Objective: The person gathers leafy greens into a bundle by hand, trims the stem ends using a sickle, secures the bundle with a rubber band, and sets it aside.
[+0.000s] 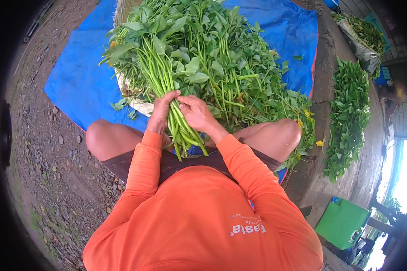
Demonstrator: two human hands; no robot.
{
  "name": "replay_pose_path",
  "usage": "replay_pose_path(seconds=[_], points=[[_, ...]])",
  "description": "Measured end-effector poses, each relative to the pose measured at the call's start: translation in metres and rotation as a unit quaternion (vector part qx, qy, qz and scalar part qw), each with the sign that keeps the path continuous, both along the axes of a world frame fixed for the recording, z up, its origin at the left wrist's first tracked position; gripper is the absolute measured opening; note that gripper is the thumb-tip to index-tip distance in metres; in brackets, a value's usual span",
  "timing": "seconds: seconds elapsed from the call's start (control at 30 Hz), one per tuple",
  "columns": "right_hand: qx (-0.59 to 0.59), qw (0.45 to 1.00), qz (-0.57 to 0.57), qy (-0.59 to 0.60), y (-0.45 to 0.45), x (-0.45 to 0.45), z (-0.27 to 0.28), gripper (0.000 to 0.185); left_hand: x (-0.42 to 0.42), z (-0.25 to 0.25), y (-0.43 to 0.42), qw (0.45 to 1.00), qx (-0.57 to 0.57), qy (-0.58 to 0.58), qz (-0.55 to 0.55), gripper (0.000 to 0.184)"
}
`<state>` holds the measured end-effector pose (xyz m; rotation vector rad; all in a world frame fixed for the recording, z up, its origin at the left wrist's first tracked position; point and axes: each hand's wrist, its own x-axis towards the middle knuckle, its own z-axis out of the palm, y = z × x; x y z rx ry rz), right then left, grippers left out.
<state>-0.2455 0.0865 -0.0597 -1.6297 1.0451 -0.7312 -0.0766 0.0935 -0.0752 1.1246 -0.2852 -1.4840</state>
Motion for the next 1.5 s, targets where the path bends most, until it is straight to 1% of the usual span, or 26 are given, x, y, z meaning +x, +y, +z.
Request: replay_pose_path(seconds=[0.03, 0.07, 0.13, 0.17, 0.2, 0.33, 0.4, 0.47, 0.5, 0.57, 0.6, 0.63, 0.67, 0.73, 0.77, 0.87, 0.9, 0.97, 1.0, 1.07, 1.13, 1.17, 1.3, 1.4, 1.43, 1.5], points=[[0.104, 0.989, 0.018, -0.099, -0.005, -0.002, 0.009, 0.036, 0.003, 0.017, 0.001, 0.999, 0.000, -0.044, 0.014, 0.019], [0.196, 0.973, -0.031, -0.121, -0.008, -0.017, 0.020, 0.037, 0.006, 0.029, 0.002, 0.996, -0.001, -0.085, 0.028, 0.019], [0.106, 0.970, -0.219, 0.003, -0.039, -0.049, -0.009, 0.033, 0.030, 0.028, -0.001, 0.991, 0.000, -0.128, 0.029, 0.023], [0.004, 0.963, -0.250, 0.104, -0.056, -0.071, -0.038, 0.031, 0.035, 0.045, 0.000, 0.992, -0.016, -0.121, 0.043, 0.019], [-0.098, 0.935, -0.276, 0.202, -0.069, -0.089, -0.064, 0.030, 0.039, 0.054, 0.002, 0.993, -0.004, -0.113, 0.037, 0.019], [-0.117, 0.952, -0.175, 0.221, -0.084, -0.084, -0.056, 0.029, 0.039, 0.053, -0.001, 0.994, 0.008, -0.105, 0.040, 0.019], [-0.085, 0.956, -0.178, 0.219, -0.092, -0.071, -0.056, 0.033, 0.034, 0.043, -0.002, 0.995, -0.003, -0.098, 0.027, 0.019], [-0.088, 0.951, -0.157, 0.253, -0.103, -0.068, -0.062, 0.035, 0.030, 0.042, -0.001, 0.994, 0.026, -0.104, 0.002, 0.019], [-0.119, 0.941, -0.144, 0.281, -0.113, -0.070, -0.070, 0.033, 0.030, 0.045, 0.000, 0.993, 0.025, -0.114, -0.003, 0.019], [-0.018, 0.975, -0.190, 0.117, -0.118, -0.076, -0.035, 0.032, 0.033, 0.047, -0.001, 0.992, 0.012, -0.123, 0.001, 0.018], [0.034, 0.977, -0.208, 0.036, -0.122, -0.082, -0.010, 0.031, 0.032, 0.058, 0.001, 0.991, 0.013, -0.133, -0.003, 0.018], [0.054, 0.972, -0.230, -0.006, -0.127, -0.093, 0.015, 0.025, 0.032, 0.055, 0.000, 0.993, 0.012, -0.120, 0.005, 0.018], [0.103, 0.965, -0.226, -0.080, -0.127, -0.108, 0.049, 0.021, 0.033, 0.051, -0.002, 0.994, 0.012, -0.106, 0.008, 0.017], [0.191, 0.902, -0.229, -0.313, -0.131, -0.133, 0.078, 0.022, 0.029, 0.060, -0.004, 0.994, 0.034, -0.106, -0.011, 0.021], [0.240, 0.889, -0.211, -0.327, -0.143, -0.152, 0.067, 0.024, 0.028, 0.056, -0.007, 0.994, 0.026, -0.102, -0.012, 0.021], [0.260, 0.922, -0.213, -0.193, -0.129, -0.159, 0.074, 0.026, 0.026, 0.057, -0.006, 0.994, 0.004, -0.100, -0.033, 0.022], [0.258, 0.922, -0.223, -0.183, -0.120, -0.155, 0.089, 0.028, 0.024, 0.059, -0.008, 0.994, -0.004, -0.105, -0.031, 0.024], [0.231, 0.931, -0.221, -0.176, -0.109, -0.154, 0.089, 0.029, 0.023, 0.052, -0.007, 0.993, -0.007, -0.109, -0.039, 0.029], [0.214, 0.936, -0.220, -0.175, -0.106, -0.154, 0.090, 0.030, 0.020, 0.053, -0.008, 0.992, -0.020, -0.122, -0.033, 0.023], [0.159, 0.944, -0.247, -0.148, -0.092, -0.141, 0.104, 0.034, 0.018, 0.053, -0.009, 0.992, -0.025, -0.114, -0.040, 0.023], [0.109, 0.950, -0.263, -0.128, -0.083, -0.129, 0.117, 0.035, 0.017, 0.052, -0.010, 0.988, -0.026, -0.146, -0.043, 0.025], [0.077, 0.954, -0.258, -0.130, -0.081, -0.125, 0.121, 0.040, 0.016, 0.050, -0.010, 0.989, -0.022, -0.143, -0.044, 0.025], [-0.032, 0.960, -0.255, -0.116, -0.081, -0.100, 0.149, 0.043, 0.009, 0.049, -0.013, 0.989, -0.022, -0.139, -0.039, 0.027], [-0.103, 0.959, -0.247, -0.096, -0.091, -0.077, 0.165, 0.043, 0.005, 0.051, -0.012, 0.988, -0.034, -0.143, -0.036, 0.022], [-0.110, 0.958, -0.250, -0.090, -0.094, -0.067, 0.169, 0.039, 0.003, 0.048, -0.012, 0.989, -0.030, -0.142, -0.036, 0.024], [-0.124, 0.971, -0.202, -0.037, -0.099, -0.052, 0.150, 0.036, -0.003, 0.046, -0.014, 0.990, -0.041, -0.135, -0.020, 0.025]])
